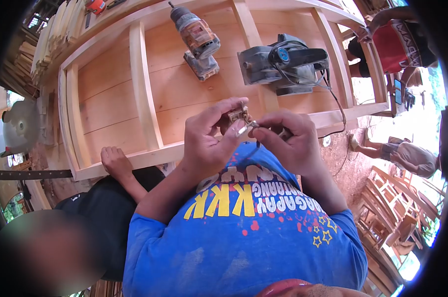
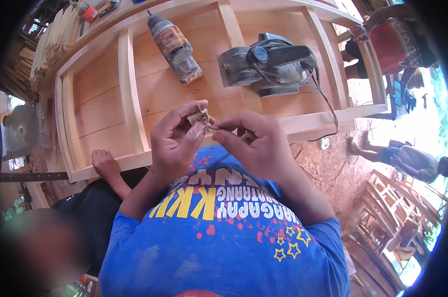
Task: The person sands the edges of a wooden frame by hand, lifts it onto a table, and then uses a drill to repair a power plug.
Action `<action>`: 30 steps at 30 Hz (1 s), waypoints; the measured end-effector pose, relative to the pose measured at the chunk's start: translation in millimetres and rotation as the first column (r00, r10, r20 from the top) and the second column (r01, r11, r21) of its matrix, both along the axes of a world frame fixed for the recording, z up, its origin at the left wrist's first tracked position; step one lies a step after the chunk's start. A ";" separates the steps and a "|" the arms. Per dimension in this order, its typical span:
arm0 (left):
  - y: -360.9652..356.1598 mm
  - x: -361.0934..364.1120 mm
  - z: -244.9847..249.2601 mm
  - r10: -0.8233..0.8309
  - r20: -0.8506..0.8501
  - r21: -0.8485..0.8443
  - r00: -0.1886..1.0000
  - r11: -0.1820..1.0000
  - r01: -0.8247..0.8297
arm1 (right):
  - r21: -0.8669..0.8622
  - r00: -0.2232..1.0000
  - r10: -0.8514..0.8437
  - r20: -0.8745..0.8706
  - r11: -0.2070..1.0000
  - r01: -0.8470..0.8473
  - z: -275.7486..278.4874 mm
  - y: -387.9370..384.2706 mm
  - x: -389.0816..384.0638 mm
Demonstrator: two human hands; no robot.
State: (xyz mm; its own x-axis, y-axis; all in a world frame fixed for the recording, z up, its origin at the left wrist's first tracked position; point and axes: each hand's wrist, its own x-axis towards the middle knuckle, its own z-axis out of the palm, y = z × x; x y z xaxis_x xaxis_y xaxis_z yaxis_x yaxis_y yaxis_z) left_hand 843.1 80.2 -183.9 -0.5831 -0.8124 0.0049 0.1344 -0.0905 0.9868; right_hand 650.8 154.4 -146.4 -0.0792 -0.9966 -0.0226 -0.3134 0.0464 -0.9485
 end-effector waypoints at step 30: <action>-14.5 14.8 15.9 0.157 0.161 -0.532 0.974 0.845 -0.048 | -0.342 0.990 -0.024 -0.137 0.939 -0.025 -16.1 -11.1 11.4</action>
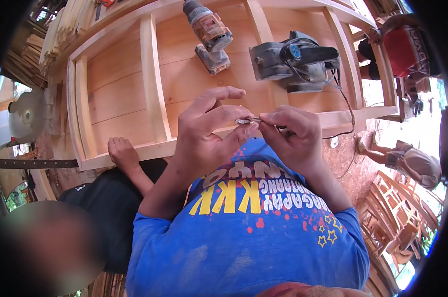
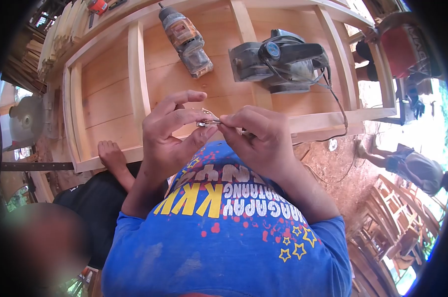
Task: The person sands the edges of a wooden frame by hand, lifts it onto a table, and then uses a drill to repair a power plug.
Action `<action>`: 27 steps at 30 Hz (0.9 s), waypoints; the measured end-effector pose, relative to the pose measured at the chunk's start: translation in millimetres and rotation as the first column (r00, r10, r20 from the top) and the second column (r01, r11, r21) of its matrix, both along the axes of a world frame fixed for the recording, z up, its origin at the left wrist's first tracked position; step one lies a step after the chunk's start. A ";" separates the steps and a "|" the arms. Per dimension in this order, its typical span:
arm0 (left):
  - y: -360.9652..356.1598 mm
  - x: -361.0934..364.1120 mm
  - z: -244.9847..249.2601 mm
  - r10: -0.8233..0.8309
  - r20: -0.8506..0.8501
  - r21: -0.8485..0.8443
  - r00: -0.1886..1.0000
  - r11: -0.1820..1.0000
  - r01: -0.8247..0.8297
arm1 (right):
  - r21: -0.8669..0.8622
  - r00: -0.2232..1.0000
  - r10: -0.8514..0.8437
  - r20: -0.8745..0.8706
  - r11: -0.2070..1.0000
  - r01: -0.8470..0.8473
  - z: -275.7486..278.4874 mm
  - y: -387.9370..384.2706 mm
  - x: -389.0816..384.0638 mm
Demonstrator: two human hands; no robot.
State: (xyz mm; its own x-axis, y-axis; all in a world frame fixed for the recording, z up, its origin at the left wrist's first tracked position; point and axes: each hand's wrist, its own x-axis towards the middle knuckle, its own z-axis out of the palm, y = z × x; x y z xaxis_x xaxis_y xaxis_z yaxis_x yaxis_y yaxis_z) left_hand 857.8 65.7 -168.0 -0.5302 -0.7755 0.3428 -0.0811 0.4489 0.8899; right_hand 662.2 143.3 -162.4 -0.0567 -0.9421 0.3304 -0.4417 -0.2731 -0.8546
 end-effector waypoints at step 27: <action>-20.0 6.7 18.7 -0.062 0.183 -0.212 0.981 0.972 0.101 | -0.147 0.976 0.010 -0.218 0.988 -0.043 -0.1 -3.8 3.6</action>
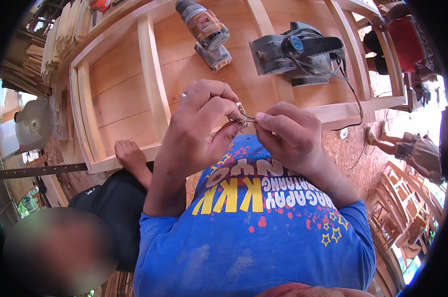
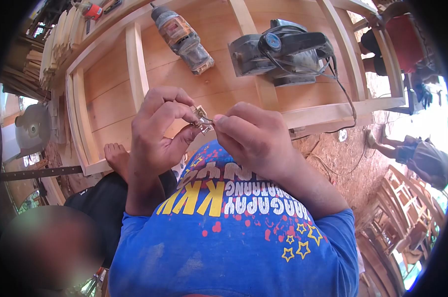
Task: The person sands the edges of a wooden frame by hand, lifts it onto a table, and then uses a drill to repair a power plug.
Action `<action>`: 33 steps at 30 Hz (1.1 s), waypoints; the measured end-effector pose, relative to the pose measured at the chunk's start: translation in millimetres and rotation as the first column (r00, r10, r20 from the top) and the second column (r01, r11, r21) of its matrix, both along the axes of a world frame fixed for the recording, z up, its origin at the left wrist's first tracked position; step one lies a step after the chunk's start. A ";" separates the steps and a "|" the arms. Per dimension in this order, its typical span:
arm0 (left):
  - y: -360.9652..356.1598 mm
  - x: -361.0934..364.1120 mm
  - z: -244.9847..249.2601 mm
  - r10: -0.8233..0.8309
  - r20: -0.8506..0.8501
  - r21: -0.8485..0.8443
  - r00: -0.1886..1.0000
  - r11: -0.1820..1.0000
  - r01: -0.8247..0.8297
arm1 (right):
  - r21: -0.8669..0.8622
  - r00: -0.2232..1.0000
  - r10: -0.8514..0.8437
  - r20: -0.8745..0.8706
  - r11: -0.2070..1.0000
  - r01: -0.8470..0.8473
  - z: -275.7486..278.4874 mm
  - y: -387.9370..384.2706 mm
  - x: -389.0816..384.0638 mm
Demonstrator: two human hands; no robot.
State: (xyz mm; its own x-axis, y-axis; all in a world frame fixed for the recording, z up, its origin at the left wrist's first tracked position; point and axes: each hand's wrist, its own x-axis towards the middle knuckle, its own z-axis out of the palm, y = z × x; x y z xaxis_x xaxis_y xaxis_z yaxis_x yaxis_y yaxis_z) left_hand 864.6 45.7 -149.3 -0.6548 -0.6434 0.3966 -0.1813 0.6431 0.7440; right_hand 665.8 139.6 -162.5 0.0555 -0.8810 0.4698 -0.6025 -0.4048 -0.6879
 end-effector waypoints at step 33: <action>-18.8 5.7 -6.1 -0.099 -0.043 -0.076 0.994 0.993 0.095 | 0.214 0.969 -0.019 0.247 0.976 -0.036 -2.0 -3.0 0.2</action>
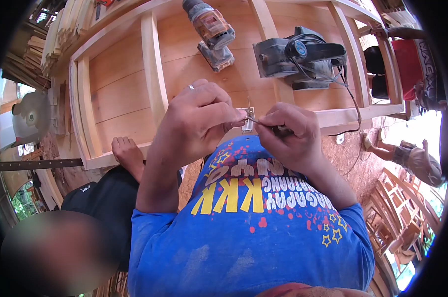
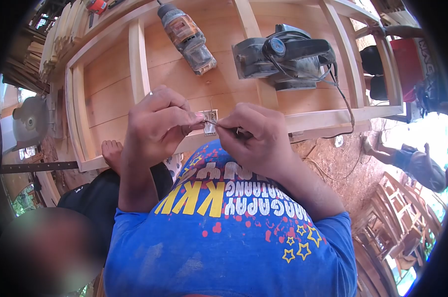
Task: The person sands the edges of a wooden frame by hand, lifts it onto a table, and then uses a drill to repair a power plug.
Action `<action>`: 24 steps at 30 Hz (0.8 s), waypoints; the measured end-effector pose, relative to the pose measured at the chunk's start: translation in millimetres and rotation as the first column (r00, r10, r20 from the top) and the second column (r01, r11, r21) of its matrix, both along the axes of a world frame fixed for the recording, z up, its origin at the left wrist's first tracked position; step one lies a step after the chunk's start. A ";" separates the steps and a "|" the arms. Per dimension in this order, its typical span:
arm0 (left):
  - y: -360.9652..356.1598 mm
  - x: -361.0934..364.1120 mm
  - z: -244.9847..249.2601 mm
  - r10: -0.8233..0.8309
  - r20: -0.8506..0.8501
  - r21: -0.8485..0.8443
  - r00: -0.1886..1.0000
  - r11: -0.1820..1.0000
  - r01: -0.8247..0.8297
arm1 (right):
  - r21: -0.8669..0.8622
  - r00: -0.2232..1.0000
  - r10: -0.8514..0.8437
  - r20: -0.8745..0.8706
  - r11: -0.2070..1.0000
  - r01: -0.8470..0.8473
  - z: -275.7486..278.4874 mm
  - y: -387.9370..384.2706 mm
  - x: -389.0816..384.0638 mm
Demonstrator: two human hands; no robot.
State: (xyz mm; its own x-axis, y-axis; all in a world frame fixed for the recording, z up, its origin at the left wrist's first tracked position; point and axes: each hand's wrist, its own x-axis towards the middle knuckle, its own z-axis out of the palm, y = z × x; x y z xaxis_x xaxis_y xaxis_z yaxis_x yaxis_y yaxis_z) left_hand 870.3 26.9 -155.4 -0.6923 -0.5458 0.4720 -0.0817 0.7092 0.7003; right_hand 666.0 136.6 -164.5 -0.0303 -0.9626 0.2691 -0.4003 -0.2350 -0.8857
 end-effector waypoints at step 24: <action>8.7 3.6 -0.2 -0.004 0.054 0.722 0.999 0.691 -0.037 | 0.292 0.950 0.082 0.300 0.941 -0.173 0.1 0.3 -7.0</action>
State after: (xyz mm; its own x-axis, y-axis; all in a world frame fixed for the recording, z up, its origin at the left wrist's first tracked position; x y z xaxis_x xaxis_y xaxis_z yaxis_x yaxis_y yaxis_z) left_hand 873.8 35.6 -155.6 -0.6901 -0.7159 -0.1056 -0.1355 -0.0155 0.9907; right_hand 659.0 136.9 -164.4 0.0684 -0.9966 -0.0457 -0.1107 0.0380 -0.9931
